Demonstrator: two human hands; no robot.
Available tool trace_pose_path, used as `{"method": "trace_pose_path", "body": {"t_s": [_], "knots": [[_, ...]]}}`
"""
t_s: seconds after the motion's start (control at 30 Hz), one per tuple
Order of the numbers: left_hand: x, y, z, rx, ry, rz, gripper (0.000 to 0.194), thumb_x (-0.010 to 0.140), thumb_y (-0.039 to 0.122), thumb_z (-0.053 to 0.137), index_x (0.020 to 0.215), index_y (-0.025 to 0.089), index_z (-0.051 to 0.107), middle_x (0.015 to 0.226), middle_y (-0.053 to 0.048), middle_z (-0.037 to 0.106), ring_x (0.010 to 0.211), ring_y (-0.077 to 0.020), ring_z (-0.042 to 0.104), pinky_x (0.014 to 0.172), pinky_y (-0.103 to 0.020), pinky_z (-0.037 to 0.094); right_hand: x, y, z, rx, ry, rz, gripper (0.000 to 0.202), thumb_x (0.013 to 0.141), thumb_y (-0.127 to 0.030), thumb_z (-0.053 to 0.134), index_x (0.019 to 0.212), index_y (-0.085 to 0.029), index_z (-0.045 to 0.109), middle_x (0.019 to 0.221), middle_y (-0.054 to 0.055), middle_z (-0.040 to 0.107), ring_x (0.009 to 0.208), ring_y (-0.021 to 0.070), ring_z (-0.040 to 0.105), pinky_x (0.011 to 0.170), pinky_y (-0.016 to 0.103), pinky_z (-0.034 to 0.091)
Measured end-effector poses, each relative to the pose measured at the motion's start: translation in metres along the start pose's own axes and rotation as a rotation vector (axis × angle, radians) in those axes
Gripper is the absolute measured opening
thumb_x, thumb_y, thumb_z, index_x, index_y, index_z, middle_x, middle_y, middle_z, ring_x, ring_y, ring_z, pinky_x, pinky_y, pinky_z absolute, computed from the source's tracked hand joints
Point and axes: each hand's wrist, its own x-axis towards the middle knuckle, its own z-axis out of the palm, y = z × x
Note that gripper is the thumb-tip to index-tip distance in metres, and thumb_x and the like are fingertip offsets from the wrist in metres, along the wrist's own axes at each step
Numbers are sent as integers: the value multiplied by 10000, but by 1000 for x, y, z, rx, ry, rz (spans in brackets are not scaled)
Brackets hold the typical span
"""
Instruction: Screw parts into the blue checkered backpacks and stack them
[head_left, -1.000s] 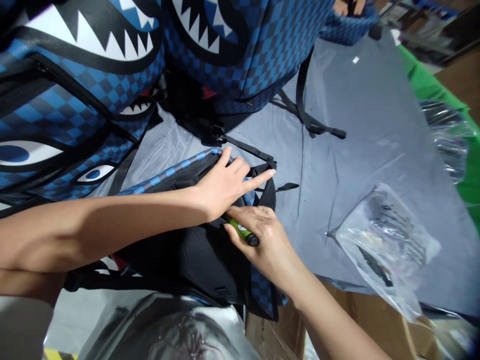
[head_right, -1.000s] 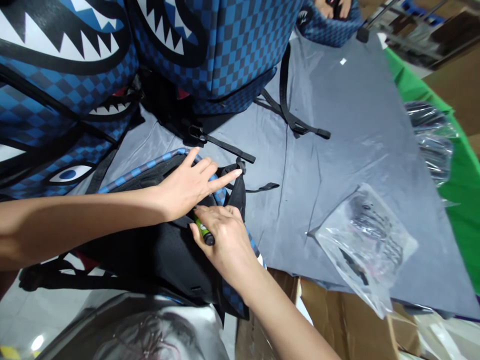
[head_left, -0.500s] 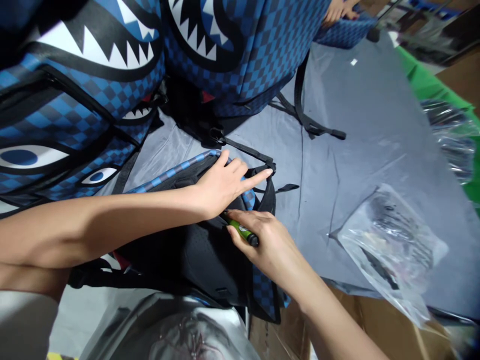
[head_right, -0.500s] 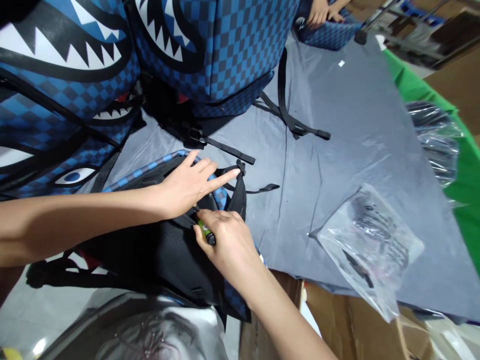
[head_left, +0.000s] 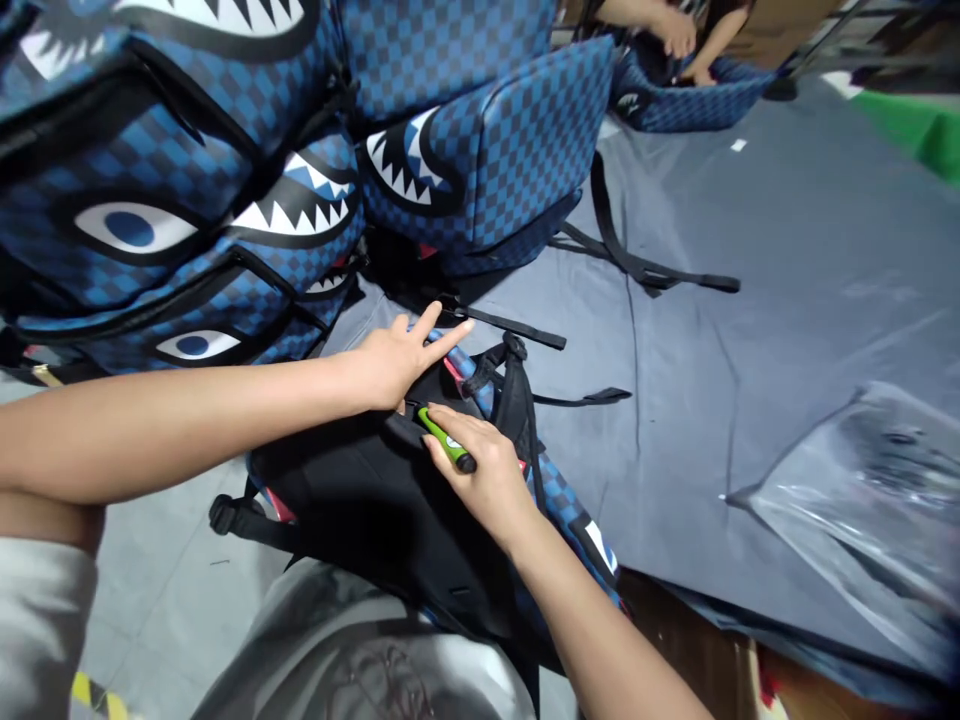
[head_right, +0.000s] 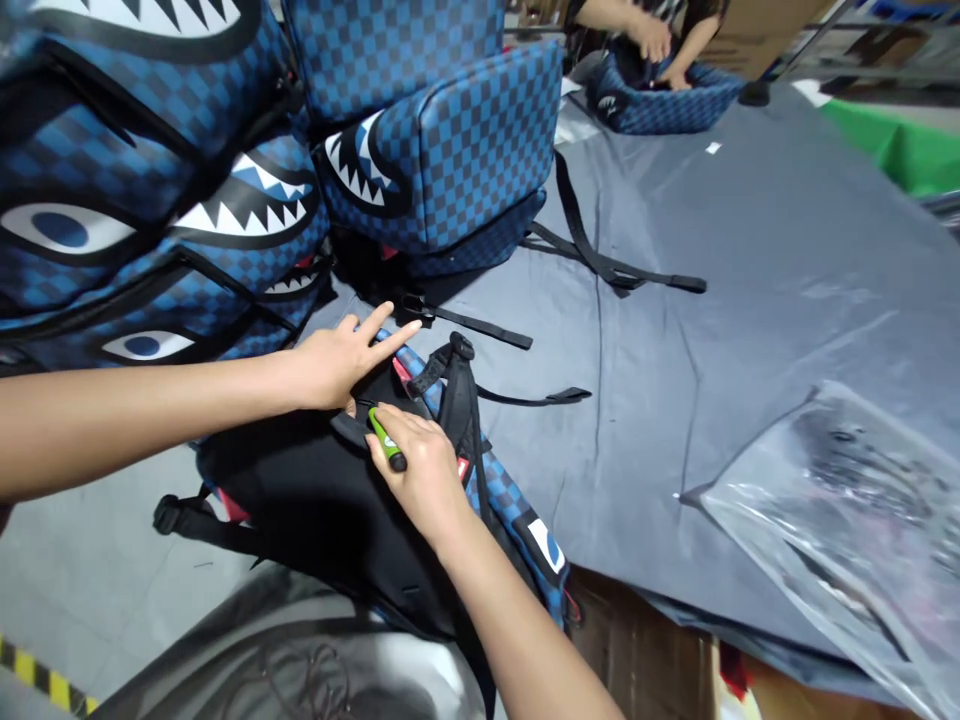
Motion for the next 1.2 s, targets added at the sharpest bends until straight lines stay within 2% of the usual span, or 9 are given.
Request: {"method": "trace_pose_path", "body": {"t_s": [0.17,0.33,0.5,0.57,0.67,0.77,0.97,1.1,1.2], "knots": [[1,-1,-3,20,-14,23,1196,749,159,742,1592,282,-97,1617,-215,175,1284,-404,469,911,-442,546,-6,9,-1,8,18,46,256,916,-190,616,1156,-176,702,1152,103,743,1024,247,717,927,403,584],[-3,-17,-2,-88,10,130,1063,807,89,579,1586,301,-114,1659,-147,88,1347,-341,447,1012,-394,491,-6,2,-5,-25,-6,65,257,912,-183,625,1156,-185,704,1138,83,749,980,245,717,902,405,579],[-2,-9,-8,-47,-91,-12,1112,785,68,608,1583,295,-132,1667,-181,-22,1337,-406,465,956,-439,523,-8,0,-9,-69,-36,117,303,903,-191,650,1202,-174,696,1055,75,769,879,242,713,828,408,576],[0,-7,-8,-28,-95,-10,1107,786,69,611,1586,289,-123,1657,-199,39,1284,-393,523,935,-429,531,-5,0,-9,-90,-57,135,304,898,-200,659,1199,-187,703,1018,72,774,851,237,713,807,401,568],[3,-13,-2,-72,-15,66,1076,794,63,578,1585,298,-111,1643,-174,136,1263,-322,559,949,-368,519,4,-1,-5,-77,-91,153,287,897,-215,658,1177,-210,719,994,71,774,859,223,718,828,379,556],[4,-20,6,-115,36,88,1069,788,54,569,1586,300,-98,1648,-161,138,1298,-301,539,954,-336,507,12,-4,0,-89,-73,175,280,901,-233,645,1167,-207,728,984,84,773,874,234,720,829,383,548],[7,-24,12,-178,38,51,1087,781,76,607,1587,299,-88,1659,-186,78,1303,-288,551,927,-316,512,14,-10,3,-31,-23,212,259,898,-227,620,1130,-225,735,997,61,777,889,225,726,828,363,551],[9,-25,14,-167,45,66,1038,798,79,588,1594,272,-50,1648,-202,112,1277,-301,571,922,-327,516,17,-16,3,-103,-27,273,265,892,-221,624,1131,-223,739,988,70,779,850,235,729,816,383,550],[10,-25,14,-162,41,73,993,823,102,581,1598,249,-22,1640,-212,138,1271,-307,576,954,-345,507,19,-19,2,-33,-52,285,279,896,-205,619,1151,-213,730,1040,67,775,908,232,731,848,380,551]]}}
